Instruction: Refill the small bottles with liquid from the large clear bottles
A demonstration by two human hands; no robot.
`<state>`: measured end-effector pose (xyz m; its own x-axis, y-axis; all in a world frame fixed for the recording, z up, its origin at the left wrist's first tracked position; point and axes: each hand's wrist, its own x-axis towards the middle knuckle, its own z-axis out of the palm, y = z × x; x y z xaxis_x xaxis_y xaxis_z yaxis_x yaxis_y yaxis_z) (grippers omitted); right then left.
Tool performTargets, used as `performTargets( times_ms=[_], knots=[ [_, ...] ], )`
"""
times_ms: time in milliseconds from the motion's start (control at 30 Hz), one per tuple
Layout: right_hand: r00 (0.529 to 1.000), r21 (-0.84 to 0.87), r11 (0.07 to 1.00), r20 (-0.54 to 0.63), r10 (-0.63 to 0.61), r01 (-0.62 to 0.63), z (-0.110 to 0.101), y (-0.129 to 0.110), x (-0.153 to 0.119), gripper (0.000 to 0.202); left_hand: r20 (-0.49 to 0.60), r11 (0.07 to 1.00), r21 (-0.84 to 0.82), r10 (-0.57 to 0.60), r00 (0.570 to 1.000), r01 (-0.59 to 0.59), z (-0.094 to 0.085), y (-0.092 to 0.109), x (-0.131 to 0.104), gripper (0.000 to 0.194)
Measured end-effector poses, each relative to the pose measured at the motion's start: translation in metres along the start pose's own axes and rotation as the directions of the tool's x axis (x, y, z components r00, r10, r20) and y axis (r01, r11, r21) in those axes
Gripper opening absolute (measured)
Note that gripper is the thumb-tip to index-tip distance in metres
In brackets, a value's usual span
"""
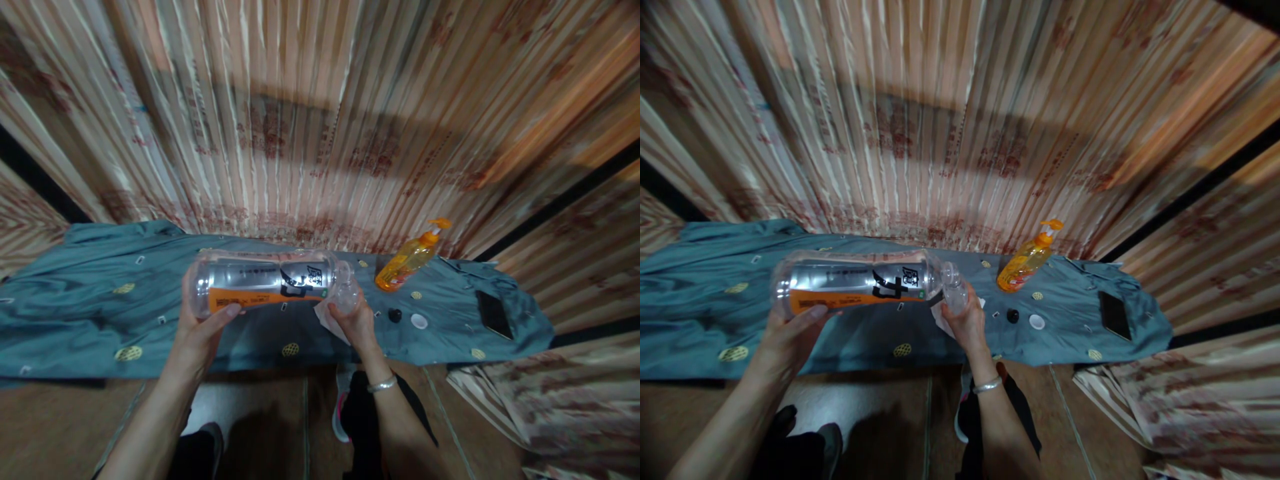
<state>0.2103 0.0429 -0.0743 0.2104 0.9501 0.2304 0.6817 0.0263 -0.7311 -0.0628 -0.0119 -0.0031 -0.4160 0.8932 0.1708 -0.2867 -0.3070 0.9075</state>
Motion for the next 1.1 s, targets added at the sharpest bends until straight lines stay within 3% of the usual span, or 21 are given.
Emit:
performTargets(
  times_ms=[1100],
  knots=[
    [1.0, -0.008, 1.0, -0.015, -0.007, 0.007, 0.0029, 0.0078, -0.0002, 0.069, 0.023, 1.0, -0.013, 0.018, 1.0, -0.018, 0.0038, 0.0017, 0.0, 0.094]
  ],
)
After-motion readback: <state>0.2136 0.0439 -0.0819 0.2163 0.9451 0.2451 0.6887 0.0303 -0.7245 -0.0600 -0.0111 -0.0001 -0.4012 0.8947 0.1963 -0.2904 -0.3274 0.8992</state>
